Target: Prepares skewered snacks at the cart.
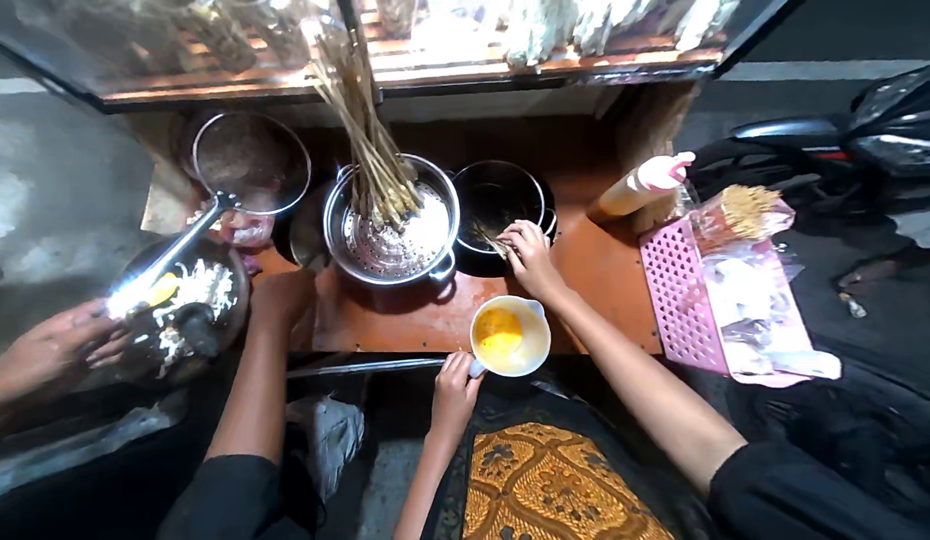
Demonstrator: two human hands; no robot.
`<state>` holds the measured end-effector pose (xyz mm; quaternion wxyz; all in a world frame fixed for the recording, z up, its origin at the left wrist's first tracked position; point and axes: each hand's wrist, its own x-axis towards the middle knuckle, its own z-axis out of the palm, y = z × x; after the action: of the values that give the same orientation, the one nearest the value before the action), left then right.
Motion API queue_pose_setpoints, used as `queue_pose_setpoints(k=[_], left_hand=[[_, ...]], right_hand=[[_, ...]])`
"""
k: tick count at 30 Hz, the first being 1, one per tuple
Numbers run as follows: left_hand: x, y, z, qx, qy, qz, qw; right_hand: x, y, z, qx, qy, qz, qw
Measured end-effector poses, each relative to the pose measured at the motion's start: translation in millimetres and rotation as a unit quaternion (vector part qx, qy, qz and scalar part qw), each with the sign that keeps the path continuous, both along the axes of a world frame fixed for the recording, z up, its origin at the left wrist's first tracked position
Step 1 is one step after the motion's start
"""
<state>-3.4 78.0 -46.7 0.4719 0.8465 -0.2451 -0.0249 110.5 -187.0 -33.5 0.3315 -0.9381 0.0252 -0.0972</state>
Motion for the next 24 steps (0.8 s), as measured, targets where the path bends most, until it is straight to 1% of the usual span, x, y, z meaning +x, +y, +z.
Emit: queue_pose_setpoints(k=[2, 4, 6, 8, 10, 11, 13, 14, 15, 17, 19, 21, 22, 24], left_hand=[[0, -2, 4, 0.01, 0.0, 0.0, 1.0], [2, -4, 11, 0.025, 0.002, 0.004, 1.0], [4, -7, 18, 0.042, 0.02, -0.004, 0.999], [9, -10, 22, 0.051, 0.041, -0.025, 0.998], [15, -16, 20, 0.054, 0.05, -0.049, 0.996], [20, -21, 19, 0.055, 0.05, -0.062, 0.995], [27, -33, 17, 0.052, 0.057, -0.088, 0.993], [31, -40, 16, 0.046, 0.064, -0.102, 0.992], [34, -48, 15, 0.038, 0.07, -0.114, 0.99], [37, -67, 15, 0.027, 0.077, -0.128, 0.988], [38, -91, 15, 0.03, 0.094, -0.128, 0.987], [39, -115, 15, 0.031, 0.108, -0.126, 0.986], [40, -128, 14, 0.027, 0.109, -0.126, 0.986], [42, -153, 10, 0.015, 0.115, -0.13, 0.985]], right_hand=[[-29, -2, 18, 0.046, -0.054, -0.093, 0.993], [-72, -2, 37, 0.106, -0.084, -0.185, 0.973], [-123, -2, 48, 0.176, -0.065, -0.222, 0.957], [-173, -4, 55, 0.223, 0.029, -0.219, 0.949], [-212, -12, 61, 0.24, 0.2, -0.178, 0.933], [-227, -16, 61, 0.242, 0.293, -0.149, 0.913], [-253, -21, 50, 0.246, 0.45, -0.091, 0.854], [-266, -20, 40, 0.255, 0.501, -0.075, 0.823], [-279, -18, 26, 0.281, 0.523, -0.074, 0.801], [-311, -7, -3, 0.401, 0.5, -0.112, 0.76], [-339, 3, -19, 0.508, 0.464, -0.176, 0.704], [-357, 11, -18, 0.533, 0.458, -0.244, 0.668], [-367, 15, -24, 0.532, 0.453, -0.269, 0.663], [-396, 23, -43, 0.535, 0.409, -0.286, 0.682]])
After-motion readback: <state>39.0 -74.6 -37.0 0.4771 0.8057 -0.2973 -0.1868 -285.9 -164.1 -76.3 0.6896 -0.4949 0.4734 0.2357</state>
